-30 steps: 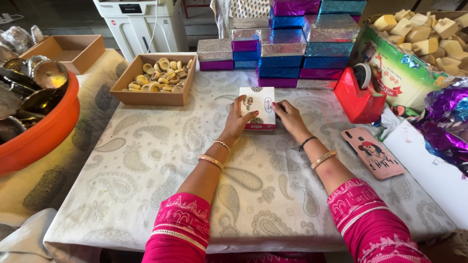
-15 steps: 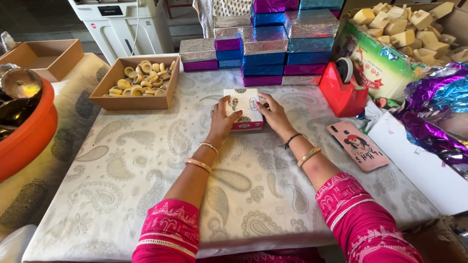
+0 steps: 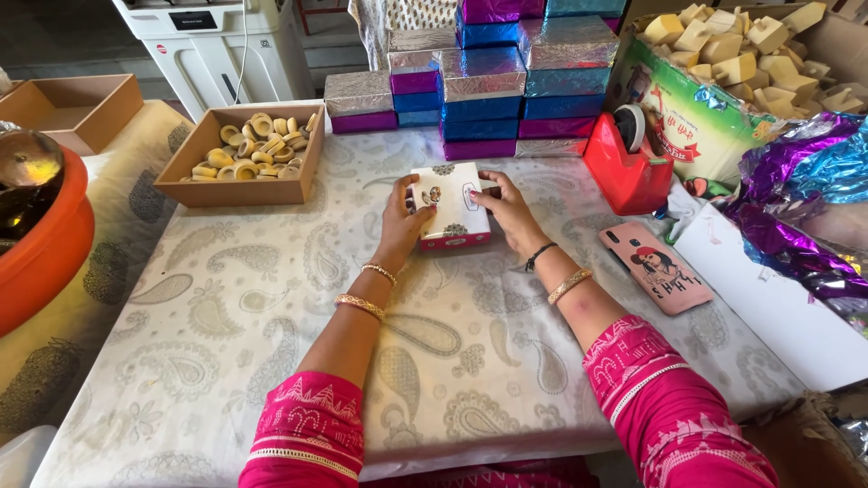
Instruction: The recorder is seen packing small gift boxes with sweets and wrapping them in decorative foil.
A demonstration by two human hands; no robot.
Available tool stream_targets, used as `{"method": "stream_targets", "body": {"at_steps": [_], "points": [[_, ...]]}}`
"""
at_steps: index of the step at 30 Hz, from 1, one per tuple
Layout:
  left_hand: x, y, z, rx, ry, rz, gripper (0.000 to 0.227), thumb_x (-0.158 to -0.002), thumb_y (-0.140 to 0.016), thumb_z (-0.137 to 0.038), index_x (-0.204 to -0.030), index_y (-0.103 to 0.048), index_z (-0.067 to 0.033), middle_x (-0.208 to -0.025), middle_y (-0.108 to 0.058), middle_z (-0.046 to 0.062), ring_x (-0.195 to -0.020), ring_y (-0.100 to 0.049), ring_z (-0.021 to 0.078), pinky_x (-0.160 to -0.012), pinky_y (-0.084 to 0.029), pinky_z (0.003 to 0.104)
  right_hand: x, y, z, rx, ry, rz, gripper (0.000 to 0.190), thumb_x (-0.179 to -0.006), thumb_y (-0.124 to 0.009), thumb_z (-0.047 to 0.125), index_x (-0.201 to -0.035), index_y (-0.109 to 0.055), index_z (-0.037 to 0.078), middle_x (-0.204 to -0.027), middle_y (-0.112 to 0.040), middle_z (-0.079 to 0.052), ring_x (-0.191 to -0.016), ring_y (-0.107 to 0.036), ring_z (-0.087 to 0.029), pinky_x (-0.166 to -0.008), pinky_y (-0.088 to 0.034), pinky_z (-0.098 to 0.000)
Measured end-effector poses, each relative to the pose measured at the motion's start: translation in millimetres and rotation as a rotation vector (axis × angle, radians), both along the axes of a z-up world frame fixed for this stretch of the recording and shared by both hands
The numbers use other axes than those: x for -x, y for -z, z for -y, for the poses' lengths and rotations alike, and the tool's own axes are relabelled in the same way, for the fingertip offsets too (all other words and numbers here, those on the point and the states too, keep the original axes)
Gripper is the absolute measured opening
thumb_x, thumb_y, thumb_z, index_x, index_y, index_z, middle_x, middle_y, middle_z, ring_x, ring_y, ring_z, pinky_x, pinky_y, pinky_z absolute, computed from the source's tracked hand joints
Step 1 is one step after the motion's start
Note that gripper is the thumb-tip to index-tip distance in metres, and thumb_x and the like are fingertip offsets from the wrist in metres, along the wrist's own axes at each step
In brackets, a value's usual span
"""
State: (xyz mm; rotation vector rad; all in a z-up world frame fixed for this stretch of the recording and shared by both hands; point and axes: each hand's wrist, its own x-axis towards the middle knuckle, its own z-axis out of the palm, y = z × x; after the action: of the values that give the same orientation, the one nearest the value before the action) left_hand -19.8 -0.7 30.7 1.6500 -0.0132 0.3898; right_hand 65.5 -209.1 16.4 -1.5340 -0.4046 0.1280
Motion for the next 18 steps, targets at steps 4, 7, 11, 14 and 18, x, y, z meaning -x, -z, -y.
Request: {"method": "stream_targets", "body": {"at_steps": [4, 7, 11, 14, 18], "points": [[-2.4, 3.8, 4.4, 0.029, 0.046, 0.152, 0.065, -0.081, -0.070, -0.001, -0.141, -0.047, -0.0101, -0.134, -0.045, 0.013, -0.109, -0.059, 0.0220, -0.089, -0.058, 0.034, 3.8, -2.5, -4.5, -0.103, 0.016, -0.008, 0.054, -0.095, -0.070, 0.014, -0.142, -0.047, 0.011, -0.106, -0.056, -0.005, -0.102, -0.060, -0.015, -0.089, -0.053, -0.0311], [-3.2, 2.5, 10.0, -0.072, -0.006, 0.043, 0.068, -0.083, -0.069, -0.004, -0.146, -0.043, -0.0144, -0.131, -0.041, 0.015, -0.106, -0.059, 0.0235, -0.088, -0.059, 0.033, 12.6, -7.9, -7.0, -0.131, 0.007, -0.018, 0.056, -0.095, -0.066, 0.013, -0.145, -0.042, 0.019, -0.110, -0.056, -0.005, -0.100, -0.060, -0.013, -0.087, -0.054, -0.0306], [-6.6, 8.6, 10.5, -0.068, 0.006, -0.021, 0.068, -0.087, -0.065, -0.006, -0.148, -0.040, -0.0167, -0.131, -0.038, 0.015, -0.108, -0.059, 0.0247, -0.092, -0.059, 0.033, 13.5, -3.1, -7.1, 0.014, 0.042, 0.129, 0.042, -0.101, -0.060, 0.015, -0.141, -0.056, 0.023, -0.116, -0.055, -0.009, -0.103, -0.057, -0.015, -0.094, -0.049, -0.0306], [-20.1, 27.7, 4.0, -0.143, -0.040, 0.073, 0.068, -0.089, -0.066, -0.006, -0.151, -0.040, -0.0159, -0.137, -0.037, 0.018, -0.116, -0.053, 0.0278, -0.098, -0.054, 0.035, 20.0, -8.6, -8.4, 0.130, 0.062, 0.229, 0.034, -0.105, -0.058, 0.020, -0.138, -0.065, 0.022, -0.122, -0.054, -0.009, -0.108, -0.055, -0.015, -0.101, -0.046, -0.0304], [-23.1, 31.0, -0.2, -0.223, -0.085, 0.108, 0.068, -0.088, -0.067, -0.008, -0.151, -0.040, -0.0154, -0.140, -0.036, 0.019, -0.123, -0.048, 0.0314, -0.100, -0.051, 0.034, 21.9, -10.9, -10.1, 0.193, 0.000, 0.228, 0.038, -0.104, -0.059, 0.027, -0.141, -0.059, 0.027, -0.121, -0.053, -0.007, -0.110, -0.059, -0.014, -0.101, -0.048, -0.0288]]}}
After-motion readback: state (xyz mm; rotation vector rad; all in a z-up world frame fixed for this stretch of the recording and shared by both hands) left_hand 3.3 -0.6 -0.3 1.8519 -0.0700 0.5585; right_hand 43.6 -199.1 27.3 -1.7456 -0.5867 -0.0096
